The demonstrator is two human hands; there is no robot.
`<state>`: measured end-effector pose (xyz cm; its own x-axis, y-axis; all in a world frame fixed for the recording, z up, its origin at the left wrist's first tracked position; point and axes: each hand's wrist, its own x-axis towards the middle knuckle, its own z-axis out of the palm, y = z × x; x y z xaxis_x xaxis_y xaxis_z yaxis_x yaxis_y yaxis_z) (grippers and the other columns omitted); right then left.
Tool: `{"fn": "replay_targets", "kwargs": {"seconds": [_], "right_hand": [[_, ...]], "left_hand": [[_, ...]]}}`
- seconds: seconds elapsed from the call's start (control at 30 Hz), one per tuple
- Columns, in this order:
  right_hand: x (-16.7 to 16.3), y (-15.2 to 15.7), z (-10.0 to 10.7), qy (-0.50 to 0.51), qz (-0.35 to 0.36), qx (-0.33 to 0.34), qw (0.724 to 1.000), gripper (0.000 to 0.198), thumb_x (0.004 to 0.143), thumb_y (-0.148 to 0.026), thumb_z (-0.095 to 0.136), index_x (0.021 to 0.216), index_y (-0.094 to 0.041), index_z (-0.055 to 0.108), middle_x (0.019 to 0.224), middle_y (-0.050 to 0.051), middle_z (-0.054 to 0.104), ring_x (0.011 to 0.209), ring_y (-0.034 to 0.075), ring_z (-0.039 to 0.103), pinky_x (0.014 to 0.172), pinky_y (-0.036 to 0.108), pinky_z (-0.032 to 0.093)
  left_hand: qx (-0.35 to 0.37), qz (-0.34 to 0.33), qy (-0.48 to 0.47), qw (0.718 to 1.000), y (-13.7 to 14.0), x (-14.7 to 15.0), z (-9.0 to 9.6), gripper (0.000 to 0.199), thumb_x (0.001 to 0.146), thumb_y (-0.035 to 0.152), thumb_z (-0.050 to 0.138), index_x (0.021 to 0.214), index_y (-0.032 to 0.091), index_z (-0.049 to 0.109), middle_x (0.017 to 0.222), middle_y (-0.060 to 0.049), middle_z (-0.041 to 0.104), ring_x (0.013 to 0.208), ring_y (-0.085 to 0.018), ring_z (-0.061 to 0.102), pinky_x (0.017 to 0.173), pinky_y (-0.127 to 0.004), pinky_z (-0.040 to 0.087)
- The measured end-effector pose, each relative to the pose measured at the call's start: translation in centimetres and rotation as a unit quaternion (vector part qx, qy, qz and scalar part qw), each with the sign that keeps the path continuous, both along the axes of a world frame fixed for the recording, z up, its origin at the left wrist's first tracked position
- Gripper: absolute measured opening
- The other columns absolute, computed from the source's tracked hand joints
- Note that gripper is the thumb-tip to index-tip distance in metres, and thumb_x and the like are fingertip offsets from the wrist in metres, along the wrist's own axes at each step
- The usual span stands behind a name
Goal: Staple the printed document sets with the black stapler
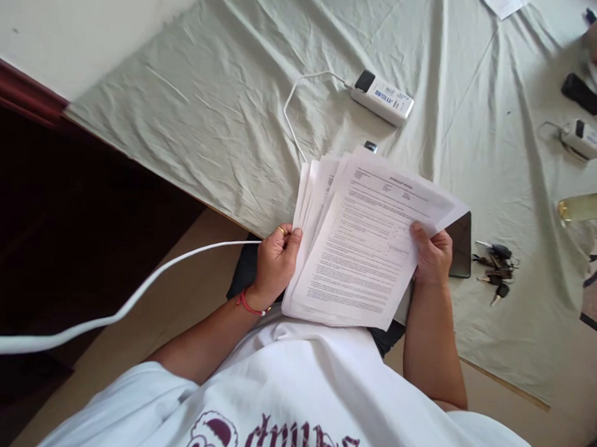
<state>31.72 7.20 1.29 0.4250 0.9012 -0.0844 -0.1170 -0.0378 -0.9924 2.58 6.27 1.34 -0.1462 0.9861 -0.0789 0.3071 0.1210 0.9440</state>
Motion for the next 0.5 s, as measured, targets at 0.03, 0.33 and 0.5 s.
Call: {"fn": "replay_targets", "kwargs": {"seconds": [0.03,0.33,0.5], "right_hand": [[0.1,0.0,-0.1,-0.005,-0.004,-0.004,1.0,0.033,0.072,-0.043,0.09,0.097,-0.024,0.078,0.103,0.004,0.081,0.09,0.025,0.077,0.083,0.039,0.065],[2.5,0.3,-1.2,-0.03,-0.06,0.012,0.998,0.033,0.068,-0.043,0.092,0.089,-0.023,0.077,0.093,0.002,0.081,0.08,0.022,0.077,0.074,0.035,0.065],[2.8,0.2,-0.9,-0.02,-0.051,0.004,0.998,0.031,0.067,-0.041,0.093,0.087,-0.023,0.078,0.09,0.001,0.081,0.074,0.019,0.075,0.07,0.031,0.064]], "left_hand": [[-0.007,0.003,-0.005,1.0,0.0,0.0,-0.1,0.025,0.095,0.042,0.056,0.085,0.02,0.061,0.061,0.005,0.051,0.057,-0.012,0.044,0.058,-0.026,0.036],[-0.024,-0.002,-0.058,0.998,-0.1,0.2,-0.8,0.018,0.095,0.036,0.052,0.096,0.021,0.062,0.072,0.002,0.061,0.075,-0.017,0.06,0.073,-0.027,0.045],[-0.03,-0.021,-0.017,0.999,0.1,0.4,-0.1,0.02,0.091,0.037,0.059,0.102,0.02,0.059,0.068,0.003,0.066,0.064,-0.017,0.061,0.067,-0.028,0.045]]}}
